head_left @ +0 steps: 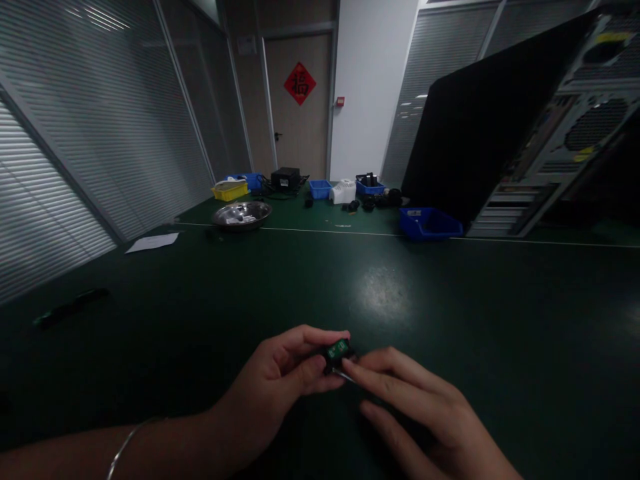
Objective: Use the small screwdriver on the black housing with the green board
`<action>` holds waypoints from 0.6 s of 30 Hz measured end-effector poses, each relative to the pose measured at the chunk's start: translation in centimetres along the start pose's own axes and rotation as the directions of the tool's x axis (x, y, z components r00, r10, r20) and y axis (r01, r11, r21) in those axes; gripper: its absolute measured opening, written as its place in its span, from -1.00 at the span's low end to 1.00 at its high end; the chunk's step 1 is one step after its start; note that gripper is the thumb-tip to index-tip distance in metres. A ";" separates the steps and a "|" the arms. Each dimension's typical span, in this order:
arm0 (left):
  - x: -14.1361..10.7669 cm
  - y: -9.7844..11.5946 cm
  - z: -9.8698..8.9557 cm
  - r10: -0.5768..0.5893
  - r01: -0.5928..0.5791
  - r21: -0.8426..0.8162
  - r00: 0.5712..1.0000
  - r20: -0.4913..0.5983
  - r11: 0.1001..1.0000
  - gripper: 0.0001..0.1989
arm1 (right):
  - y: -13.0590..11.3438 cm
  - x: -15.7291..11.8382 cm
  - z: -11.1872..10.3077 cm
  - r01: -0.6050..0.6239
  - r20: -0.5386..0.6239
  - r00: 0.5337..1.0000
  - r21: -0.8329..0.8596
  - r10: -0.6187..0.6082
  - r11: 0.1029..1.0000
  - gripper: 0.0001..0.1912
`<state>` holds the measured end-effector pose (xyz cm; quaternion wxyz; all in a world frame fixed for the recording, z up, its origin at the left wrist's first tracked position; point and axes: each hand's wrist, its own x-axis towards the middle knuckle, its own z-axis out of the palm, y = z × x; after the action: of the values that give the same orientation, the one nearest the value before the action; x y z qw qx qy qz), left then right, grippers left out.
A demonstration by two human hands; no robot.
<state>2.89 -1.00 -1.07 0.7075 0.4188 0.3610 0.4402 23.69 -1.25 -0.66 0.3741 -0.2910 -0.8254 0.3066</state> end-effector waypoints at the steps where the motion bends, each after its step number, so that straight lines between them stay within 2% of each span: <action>1: -0.1 0.1 0.1 0.002 -0.002 0.008 1.000 0.005 1.000 -0.77 | 0.0 0.0 0.0 -0.003 0.004 1.000 0.005 0.003 1.000 -0.42; 5: -0.2 0.2 0.4 0.018 -0.019 0.031 0.999 0.033 0.999 -0.79 | -0.2 0.0 0.0 -0.018 -0.003 1.000 0.039 0.019 0.999 -0.44; 9: 0.0 0.0 0.5 0.040 -0.043 0.083 0.999 0.037 0.996 -0.76 | -0.4 0.0 -0.2 -0.065 0.073 0.996 0.063 0.060 0.996 -0.53; 14: 0.0 -0.1 0.4 -0.021 0.016 0.183 0.999 0.027 0.983 -0.62 | -0.7 0.1 -0.4 -0.091 0.104 0.991 0.069 0.084 0.993 -0.55; 18: -0.1 0.0 0.4 0.014 -0.026 0.233 0.999 0.050 0.972 -0.66 | -0.5 -0.1 -0.4 -0.068 0.064 0.996 0.096 0.062 0.993 -0.53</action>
<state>3.18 -1.18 -0.91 0.6572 0.5134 0.3889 0.3915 23.93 -1.56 -0.13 0.3526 -0.2895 -0.8104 0.3676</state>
